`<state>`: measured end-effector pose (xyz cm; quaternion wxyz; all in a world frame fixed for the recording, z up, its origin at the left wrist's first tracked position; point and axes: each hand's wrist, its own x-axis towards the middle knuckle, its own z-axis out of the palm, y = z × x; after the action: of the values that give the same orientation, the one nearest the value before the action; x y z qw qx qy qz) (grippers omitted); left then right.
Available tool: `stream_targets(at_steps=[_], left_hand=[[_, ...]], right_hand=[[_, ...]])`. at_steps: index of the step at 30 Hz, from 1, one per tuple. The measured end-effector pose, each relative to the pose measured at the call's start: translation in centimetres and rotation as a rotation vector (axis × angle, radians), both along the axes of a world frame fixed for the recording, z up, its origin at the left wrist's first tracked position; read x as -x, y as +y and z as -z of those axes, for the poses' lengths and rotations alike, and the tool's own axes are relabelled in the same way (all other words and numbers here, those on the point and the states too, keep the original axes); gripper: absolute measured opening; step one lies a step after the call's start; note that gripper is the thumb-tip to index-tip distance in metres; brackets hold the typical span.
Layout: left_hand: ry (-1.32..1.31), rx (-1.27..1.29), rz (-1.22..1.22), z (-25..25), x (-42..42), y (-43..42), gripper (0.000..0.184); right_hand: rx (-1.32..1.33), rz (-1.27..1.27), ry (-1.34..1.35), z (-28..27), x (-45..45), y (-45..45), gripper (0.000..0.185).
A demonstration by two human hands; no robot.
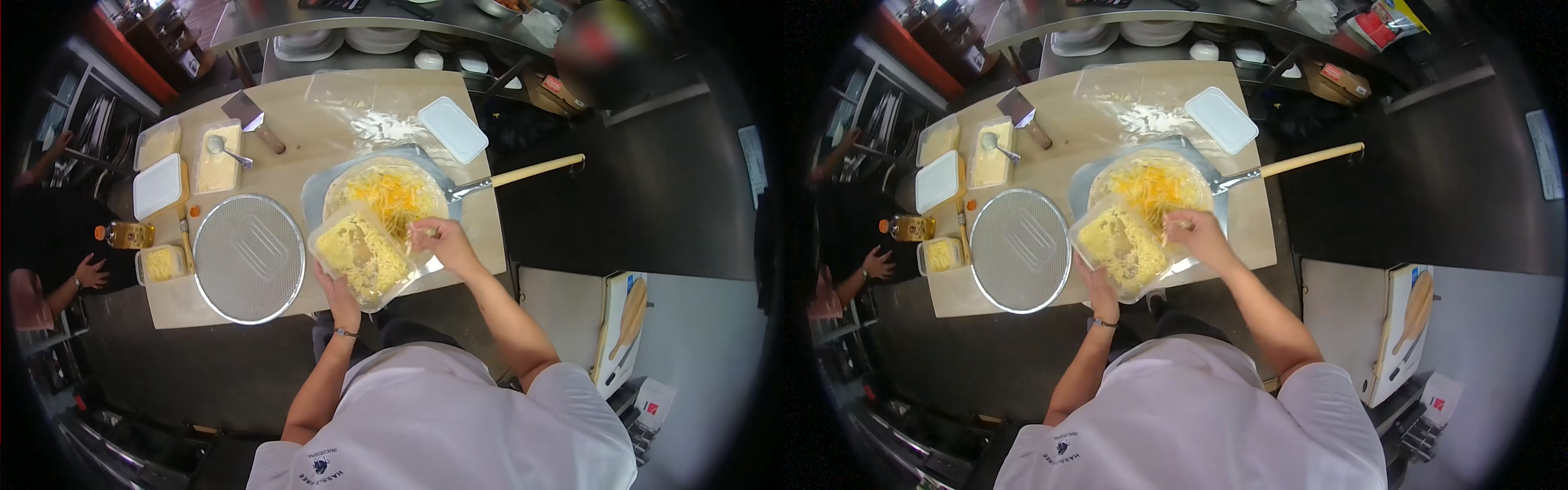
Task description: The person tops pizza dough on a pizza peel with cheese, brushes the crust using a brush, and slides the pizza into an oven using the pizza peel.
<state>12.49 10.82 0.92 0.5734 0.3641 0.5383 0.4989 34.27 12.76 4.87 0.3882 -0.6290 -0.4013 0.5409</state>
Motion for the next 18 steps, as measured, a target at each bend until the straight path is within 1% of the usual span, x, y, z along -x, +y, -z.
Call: stream_targets(at_steps=[1, 3, 4, 6, 7, 8, 10, 11, 13, 14, 16, 18], left_hand=[[-0.051, 0.018, -0.057, 0.4, 0.2, -0.3, 0.064], [-0.024, 0.038, -0.1, 1.2, 1.1, -1.0, 0.064], [0.003, 0.054, -0.126, 1.4, 1.7, -1.2, 0.064], [0.012, 0.039, -0.133, 1.2, 3.0, -1.5, 0.063], [0.018, 0.026, -0.137, 1.1, 3.6, -1.7, 0.062], [0.016, 0.03, -0.15, 1.3, 4.1, -2.0, 0.062], [0.174, -0.004, -0.158, 1.4, 5.3, -2.3, 0.062], [0.175, -0.003, -0.165, 1.5, 5.8, -2.3, 0.062], [0.089, -0.009, -0.206, 1.1, 6.3, -2.4, 0.062], [0.089, -0.008, -0.216, 0.9, 6.5, -2.5, 0.062], [0.083, -0.002, -0.245, 0.2, 6.9, -2.5, 0.062], [0.124, -0.016, -0.258, 0.3, 7.2, -2.7, 0.062]], right_hand=[[0.005, -0.015, 0.002, 0.5, -1.3, 0.6, 0.025], [0.06, -0.139, -0.477, 1.3, -3.3, 2.0, 0.028], [0.057, -0.147, -0.475, 2.1, -4.0, 2.5, 0.028], [-0.046, -0.117, -0.732, 3.0, -4.5, 3.5, 0.03], [-0.024, -0.058, -0.709, 3.0, -4.5, 4.1, 0.032], [-0.025, -0.072, -0.711, 3.0, -4.7, 4.8, 0.032], [0.014, -0.141, -0.811, 3.0, -5.3, 6.1, 0.032], [0.011, -0.148, -0.811, 3.2, -5.5, 6.9, 0.032], [-0.019, -0.278, -0.799, 3.7, -6.0, 8.2, 0.032], [-0.022, -0.288, -0.799, 4.2, -6.0, 8.6, 0.032], [-0.16, -0.287, -0.88, 4.7, -5.8, 9.5, 0.028], [-0.202, -0.295, -0.887, 4.5, -5.5, 10.5, 0.027]])
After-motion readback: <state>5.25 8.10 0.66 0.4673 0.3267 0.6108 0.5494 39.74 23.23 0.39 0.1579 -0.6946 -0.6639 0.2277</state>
